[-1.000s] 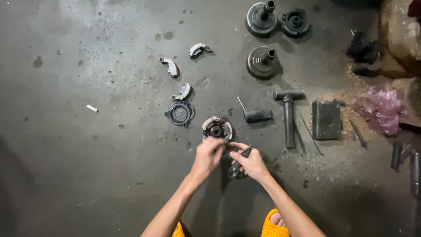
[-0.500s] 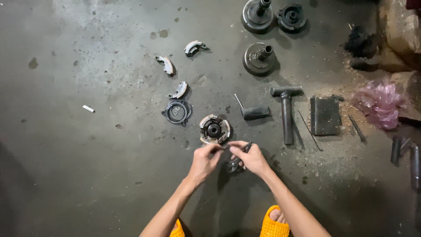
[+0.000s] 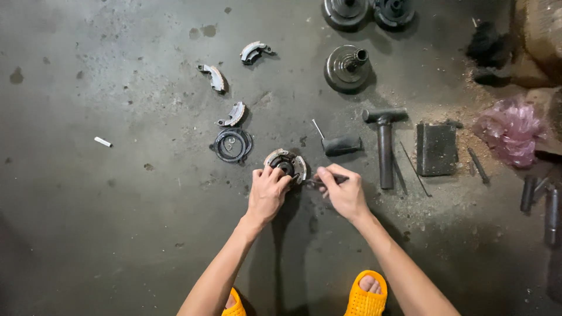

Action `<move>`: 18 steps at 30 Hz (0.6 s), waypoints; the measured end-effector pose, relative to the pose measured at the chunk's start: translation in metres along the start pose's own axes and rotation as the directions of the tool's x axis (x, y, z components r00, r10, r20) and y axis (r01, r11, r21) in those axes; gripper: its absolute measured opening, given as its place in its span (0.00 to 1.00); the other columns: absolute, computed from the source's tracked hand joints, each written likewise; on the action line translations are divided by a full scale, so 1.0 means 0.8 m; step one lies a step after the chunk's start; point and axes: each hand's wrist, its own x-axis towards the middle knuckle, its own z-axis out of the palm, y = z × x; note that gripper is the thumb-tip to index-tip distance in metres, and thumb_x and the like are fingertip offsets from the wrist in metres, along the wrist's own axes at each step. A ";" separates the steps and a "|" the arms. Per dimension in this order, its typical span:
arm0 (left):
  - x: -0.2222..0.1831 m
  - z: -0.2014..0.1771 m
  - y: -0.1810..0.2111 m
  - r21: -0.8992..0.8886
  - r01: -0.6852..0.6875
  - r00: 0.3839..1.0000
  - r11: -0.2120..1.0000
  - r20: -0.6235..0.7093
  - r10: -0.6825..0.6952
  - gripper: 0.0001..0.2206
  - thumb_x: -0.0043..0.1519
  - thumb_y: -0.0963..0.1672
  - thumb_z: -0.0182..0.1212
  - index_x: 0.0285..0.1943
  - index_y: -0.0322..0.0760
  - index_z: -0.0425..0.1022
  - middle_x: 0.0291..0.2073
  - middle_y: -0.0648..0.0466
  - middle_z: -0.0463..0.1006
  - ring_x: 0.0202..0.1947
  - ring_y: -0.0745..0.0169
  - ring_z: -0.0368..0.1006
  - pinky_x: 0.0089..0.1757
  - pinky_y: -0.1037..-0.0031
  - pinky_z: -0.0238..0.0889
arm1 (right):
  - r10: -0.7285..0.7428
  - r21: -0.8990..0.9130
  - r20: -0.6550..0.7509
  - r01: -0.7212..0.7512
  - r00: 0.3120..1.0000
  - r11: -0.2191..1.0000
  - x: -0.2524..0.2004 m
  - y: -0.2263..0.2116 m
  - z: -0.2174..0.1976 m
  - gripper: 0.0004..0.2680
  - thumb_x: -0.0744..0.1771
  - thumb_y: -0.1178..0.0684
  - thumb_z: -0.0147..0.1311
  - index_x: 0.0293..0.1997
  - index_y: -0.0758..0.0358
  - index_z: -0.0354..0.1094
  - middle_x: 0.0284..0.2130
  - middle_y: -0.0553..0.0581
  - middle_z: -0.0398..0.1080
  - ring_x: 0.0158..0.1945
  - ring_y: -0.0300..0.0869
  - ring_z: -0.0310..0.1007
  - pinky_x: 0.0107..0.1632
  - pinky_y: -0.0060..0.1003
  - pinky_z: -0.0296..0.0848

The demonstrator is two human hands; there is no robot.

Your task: Repairing a motorcycle clutch assembly by manipulating springs and small components with a tool

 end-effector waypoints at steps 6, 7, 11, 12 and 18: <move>-0.003 0.003 -0.002 -0.001 -0.014 1.000 1.000 -0.010 0.014 0.08 0.58 0.50 0.63 0.41 0.51 0.74 0.36 0.59 0.70 0.42 0.55 0.67 0.47 0.63 0.56 | -0.597 -0.215 0.039 0.590 0.801 0.778 -0.007 -0.081 0.032 0.06 0.69 0.55 0.57 0.33 0.57 0.78 0.26 0.51 0.75 0.25 0.41 0.73 0.29 0.33 0.75; -0.002 -0.001 0.000 0.000 -0.011 1.000 1.000 -0.011 0.011 0.08 0.58 0.50 0.63 0.41 0.51 0.74 0.36 0.59 0.70 0.42 0.55 0.67 0.47 0.63 0.56 | -0.598 -0.214 0.041 0.591 0.801 0.777 0.002 -0.061 0.036 0.06 0.69 0.55 0.57 0.33 0.57 0.78 0.26 0.51 0.75 0.25 0.41 0.73 0.29 0.33 0.75; 0.004 -0.006 0.002 -0.005 0.003 1.000 1.000 -0.021 -0.003 0.05 0.61 0.49 0.60 0.41 0.50 0.74 0.34 0.58 0.70 0.40 0.55 0.68 0.46 0.63 0.57 | -0.557 -0.250 0.161 0.579 0.815 0.776 0.015 -0.064 0.041 0.05 0.69 0.56 0.56 0.33 0.60 0.74 0.23 0.55 0.71 0.25 0.45 0.73 0.29 0.37 0.72; 0.001 -0.005 0.003 -0.015 0.009 1.000 1.000 -0.026 -0.009 0.05 0.60 0.48 0.61 0.41 0.50 0.74 0.34 0.58 0.70 0.40 0.55 0.68 0.46 0.63 0.57 | -0.586 -0.234 0.119 0.596 0.802 0.768 0.011 -0.082 0.041 0.05 0.69 0.59 0.57 0.33 0.60 0.74 0.24 0.54 0.73 0.27 0.46 0.76 0.32 0.37 0.75; 0.004 -0.011 0.004 -0.023 0.009 0.997 1.000 -0.082 -0.011 0.07 0.57 0.48 0.65 0.40 0.50 0.74 0.35 0.58 0.70 0.40 0.56 0.68 0.46 0.64 0.58 | -0.425 -0.130 0.188 0.451 0.886 0.883 0.012 -0.024 0.047 0.06 0.68 0.57 0.56 0.32 0.64 0.75 0.24 0.60 0.75 0.28 0.48 0.77 0.33 0.41 0.74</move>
